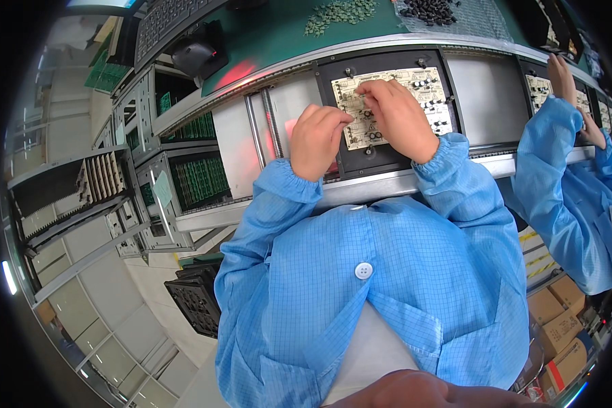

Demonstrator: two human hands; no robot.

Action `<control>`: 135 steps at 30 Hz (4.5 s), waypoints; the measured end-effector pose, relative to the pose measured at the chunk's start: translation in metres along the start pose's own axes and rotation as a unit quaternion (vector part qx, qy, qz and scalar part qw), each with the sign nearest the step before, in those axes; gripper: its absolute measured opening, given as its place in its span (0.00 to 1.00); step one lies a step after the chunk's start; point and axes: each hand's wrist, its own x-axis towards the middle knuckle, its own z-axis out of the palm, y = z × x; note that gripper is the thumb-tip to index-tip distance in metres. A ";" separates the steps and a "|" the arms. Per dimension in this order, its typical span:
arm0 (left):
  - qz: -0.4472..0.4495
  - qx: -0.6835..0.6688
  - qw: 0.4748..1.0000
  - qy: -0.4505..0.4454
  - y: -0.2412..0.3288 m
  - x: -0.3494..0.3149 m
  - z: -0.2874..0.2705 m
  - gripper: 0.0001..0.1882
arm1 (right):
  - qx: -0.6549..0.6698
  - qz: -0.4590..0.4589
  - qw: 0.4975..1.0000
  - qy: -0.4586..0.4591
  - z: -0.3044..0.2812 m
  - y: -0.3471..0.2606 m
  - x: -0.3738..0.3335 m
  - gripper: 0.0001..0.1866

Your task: The person assembles circuit boards on a conveyor line by placing boards onto fixtures, inserting small electronic components into them by hand, scanning barcodes, and stacking plastic carrier trays.

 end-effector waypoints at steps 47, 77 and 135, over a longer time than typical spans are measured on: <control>-0.232 0.061 0.955 0.177 -0.061 -0.152 -0.118 0.10 | -0.146 -0.090 0.974 -0.150 -0.015 -0.023 -0.030 0.04; -0.363 0.574 0.672 0.295 -0.024 -0.380 -0.184 0.22 | -0.125 -0.021 0.968 -0.214 -0.032 -0.008 -0.024 0.13; -0.457 0.399 0.718 0.342 -0.546 -0.300 -0.344 0.21 | -0.091 -0.153 0.981 -0.079 0.039 -0.041 -0.046 0.08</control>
